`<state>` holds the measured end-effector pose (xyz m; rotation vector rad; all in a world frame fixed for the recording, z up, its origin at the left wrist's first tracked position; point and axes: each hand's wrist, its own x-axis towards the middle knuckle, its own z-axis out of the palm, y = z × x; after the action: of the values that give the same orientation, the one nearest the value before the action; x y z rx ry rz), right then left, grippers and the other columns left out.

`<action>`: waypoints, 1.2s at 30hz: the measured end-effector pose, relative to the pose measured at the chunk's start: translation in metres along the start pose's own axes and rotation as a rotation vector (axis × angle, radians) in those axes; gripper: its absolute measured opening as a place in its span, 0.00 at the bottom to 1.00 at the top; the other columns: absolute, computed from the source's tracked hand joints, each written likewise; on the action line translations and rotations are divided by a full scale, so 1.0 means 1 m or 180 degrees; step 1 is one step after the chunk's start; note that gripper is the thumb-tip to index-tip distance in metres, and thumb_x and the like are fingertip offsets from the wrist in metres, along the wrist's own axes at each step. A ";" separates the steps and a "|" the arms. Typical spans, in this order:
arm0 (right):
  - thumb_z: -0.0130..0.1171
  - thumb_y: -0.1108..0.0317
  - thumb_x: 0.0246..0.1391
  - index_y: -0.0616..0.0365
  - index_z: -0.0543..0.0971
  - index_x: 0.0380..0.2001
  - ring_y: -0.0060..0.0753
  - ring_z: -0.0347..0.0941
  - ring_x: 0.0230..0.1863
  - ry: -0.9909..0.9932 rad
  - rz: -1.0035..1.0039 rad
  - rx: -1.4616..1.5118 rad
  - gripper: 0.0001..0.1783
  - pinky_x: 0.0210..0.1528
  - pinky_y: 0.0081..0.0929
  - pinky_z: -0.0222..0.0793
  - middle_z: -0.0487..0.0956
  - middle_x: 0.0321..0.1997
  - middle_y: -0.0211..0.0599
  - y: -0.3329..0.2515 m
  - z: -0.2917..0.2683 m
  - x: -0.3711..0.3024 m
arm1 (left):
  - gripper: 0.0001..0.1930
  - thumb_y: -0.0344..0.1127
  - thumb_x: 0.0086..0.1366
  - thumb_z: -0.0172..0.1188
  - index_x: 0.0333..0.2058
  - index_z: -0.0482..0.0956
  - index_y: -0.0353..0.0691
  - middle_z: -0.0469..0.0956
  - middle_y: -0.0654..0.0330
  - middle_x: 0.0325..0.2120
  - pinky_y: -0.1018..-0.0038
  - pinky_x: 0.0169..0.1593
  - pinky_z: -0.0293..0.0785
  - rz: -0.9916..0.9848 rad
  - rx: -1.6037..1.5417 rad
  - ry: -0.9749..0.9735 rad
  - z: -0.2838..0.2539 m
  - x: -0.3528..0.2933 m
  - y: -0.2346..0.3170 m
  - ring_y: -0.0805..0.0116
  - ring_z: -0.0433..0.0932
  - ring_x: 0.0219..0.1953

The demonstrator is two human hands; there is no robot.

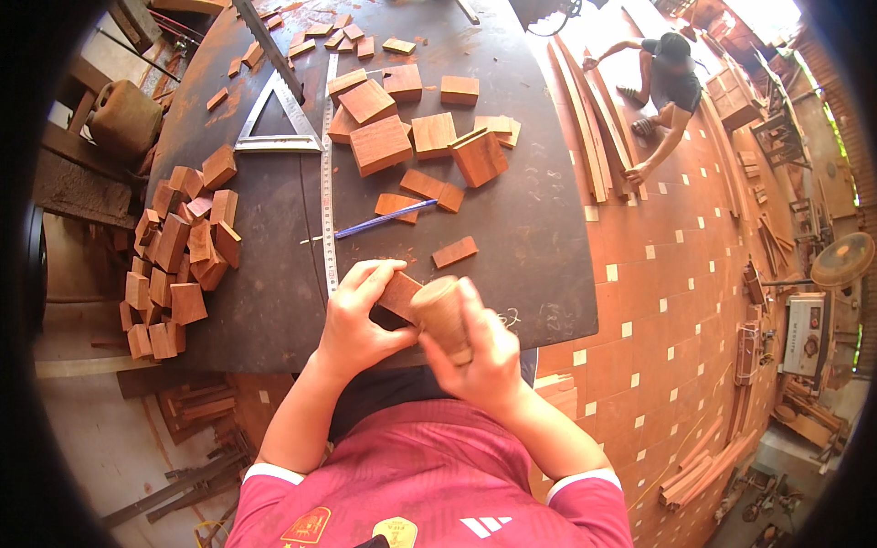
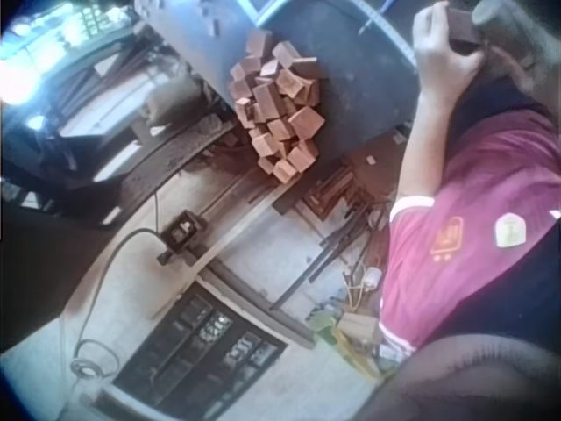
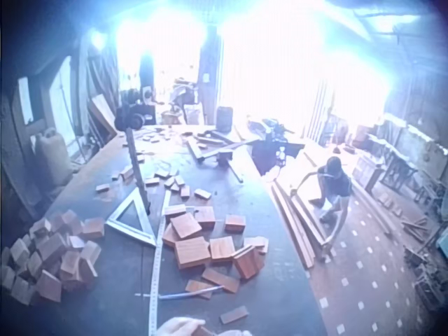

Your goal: The person sands small rectangular wooden blocks one at a time using a cylindrical sanding block. They hold each block in the left hand and rub the surfaces with the sanding block in the right hand, then place the finished block into a pile on the table.

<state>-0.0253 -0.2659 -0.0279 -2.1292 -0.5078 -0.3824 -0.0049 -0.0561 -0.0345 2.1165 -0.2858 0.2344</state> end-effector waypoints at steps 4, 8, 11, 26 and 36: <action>0.79 0.67 0.53 0.76 0.66 0.71 0.56 0.88 0.41 0.0234 -0.0001 -0.0086 0.47 0.43 0.40 0.85 0.85 0.46 0.62 -0.009 0.010 -0.009 | 0.39 0.31 0.43 0.79 0.58 0.80 0.33 0.82 0.45 0.49 0.58 0.56 0.81 -0.0168 0.0066 0.0118 0.005 -0.005 0.010 0.45 0.83 0.52; 0.79 0.66 0.53 0.76 0.66 0.71 0.56 0.87 0.40 0.0117 -0.0062 -0.0142 0.48 0.41 0.39 0.85 0.84 0.46 0.61 -0.012 0.008 -0.017 | 0.39 0.31 0.44 0.80 0.58 0.79 0.31 0.82 0.45 0.48 0.58 0.54 0.82 -0.0200 0.0084 0.0238 0.009 -0.006 0.014 0.45 0.83 0.51; 0.79 0.66 0.55 0.75 0.66 0.71 0.51 0.84 0.33 0.0171 -0.0010 -0.0184 0.48 0.35 0.39 0.82 0.83 0.40 0.56 -0.006 0.009 -0.004 | 0.41 0.36 0.44 0.84 0.59 0.81 0.32 0.82 0.46 0.47 0.61 0.51 0.83 -0.0114 0.0253 0.0302 0.013 -0.006 0.009 0.49 0.85 0.48; 0.57 0.54 0.75 0.66 0.71 0.67 0.17 0.67 0.22 0.0112 0.2302 0.3579 0.30 0.23 0.18 0.67 0.82 0.38 0.46 0.018 -0.036 0.002 | 0.39 0.38 0.44 0.84 0.57 0.82 0.33 0.83 0.49 0.47 0.61 0.53 0.83 -0.0247 0.0305 0.0319 0.007 -0.004 0.013 0.52 0.86 0.47; 0.54 0.43 0.73 0.62 0.69 0.64 0.24 0.66 0.22 0.0083 0.2681 0.5243 0.33 0.22 0.21 0.64 0.80 0.38 0.50 0.029 -0.058 -0.020 | 0.40 0.37 0.47 0.88 0.58 0.81 0.31 0.83 0.55 0.50 0.66 0.55 0.84 -0.0428 0.0181 0.0174 -0.004 0.015 0.028 0.63 0.84 0.50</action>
<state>-0.0336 -0.3333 -0.0251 -0.5600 0.1725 0.4179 0.0007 -0.0689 -0.0054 2.1719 -0.1052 0.2231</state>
